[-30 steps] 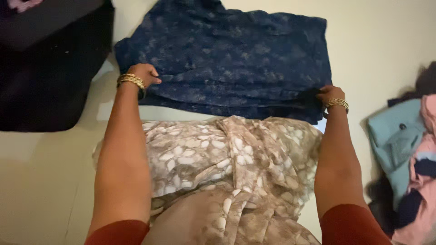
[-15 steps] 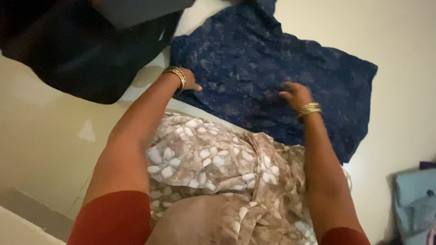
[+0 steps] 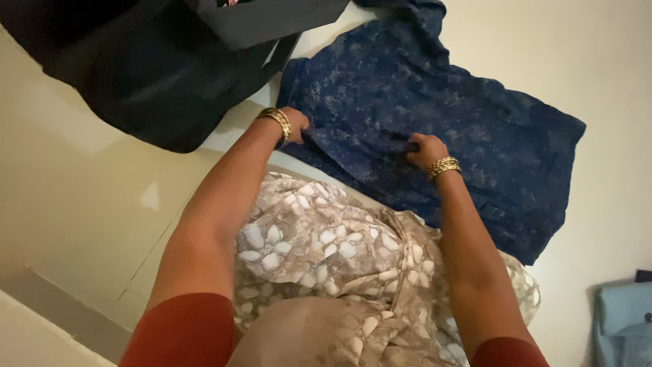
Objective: The person folds a blue patterned garment by smoothing it out on the floor and bringing the sides and edges together.
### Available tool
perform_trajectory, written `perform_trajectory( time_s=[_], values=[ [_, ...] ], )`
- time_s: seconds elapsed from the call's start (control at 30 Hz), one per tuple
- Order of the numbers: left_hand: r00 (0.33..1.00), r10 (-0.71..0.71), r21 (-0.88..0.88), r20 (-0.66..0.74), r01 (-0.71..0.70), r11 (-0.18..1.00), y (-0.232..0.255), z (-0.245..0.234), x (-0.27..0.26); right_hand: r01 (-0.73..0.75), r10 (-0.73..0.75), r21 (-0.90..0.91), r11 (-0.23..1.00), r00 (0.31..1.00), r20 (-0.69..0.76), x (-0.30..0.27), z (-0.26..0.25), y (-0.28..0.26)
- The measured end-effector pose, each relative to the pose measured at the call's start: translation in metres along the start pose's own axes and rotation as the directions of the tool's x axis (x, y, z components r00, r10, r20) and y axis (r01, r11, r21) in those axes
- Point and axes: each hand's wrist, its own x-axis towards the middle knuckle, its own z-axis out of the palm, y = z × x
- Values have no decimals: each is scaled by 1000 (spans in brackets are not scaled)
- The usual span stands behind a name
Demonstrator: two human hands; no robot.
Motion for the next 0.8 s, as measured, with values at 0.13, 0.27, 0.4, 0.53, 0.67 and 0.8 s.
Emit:
perform_trajectory(
  time_s=[0.13,0.27,0.4,0.53,0.67,0.8],
  values=[
    [994,-97,-171,-50,87,981,-11,-18,-31,133,-117,95,987,982,-151,2,-12,23],
    [966,-242,-280,-95,207,937,-5,-38,-61,148,-101,189,971,966,-238,7,-33,22],
    [926,-354,-241,-131,316,918,-10,-30,-57,16,18,147,989,974,-227,21,-38,-17],
    [869,-480,-143,-119,463,875,-13,-21,-44,-86,87,17,996,965,-249,15,-16,-48],
    [805,-567,-160,-172,545,823,11,-40,-53,-107,98,-13,994,944,-314,0,14,-50],
    [829,-465,-118,-311,452,884,49,-56,-55,33,-84,-151,988,935,-344,-33,47,-49]
  ],
)
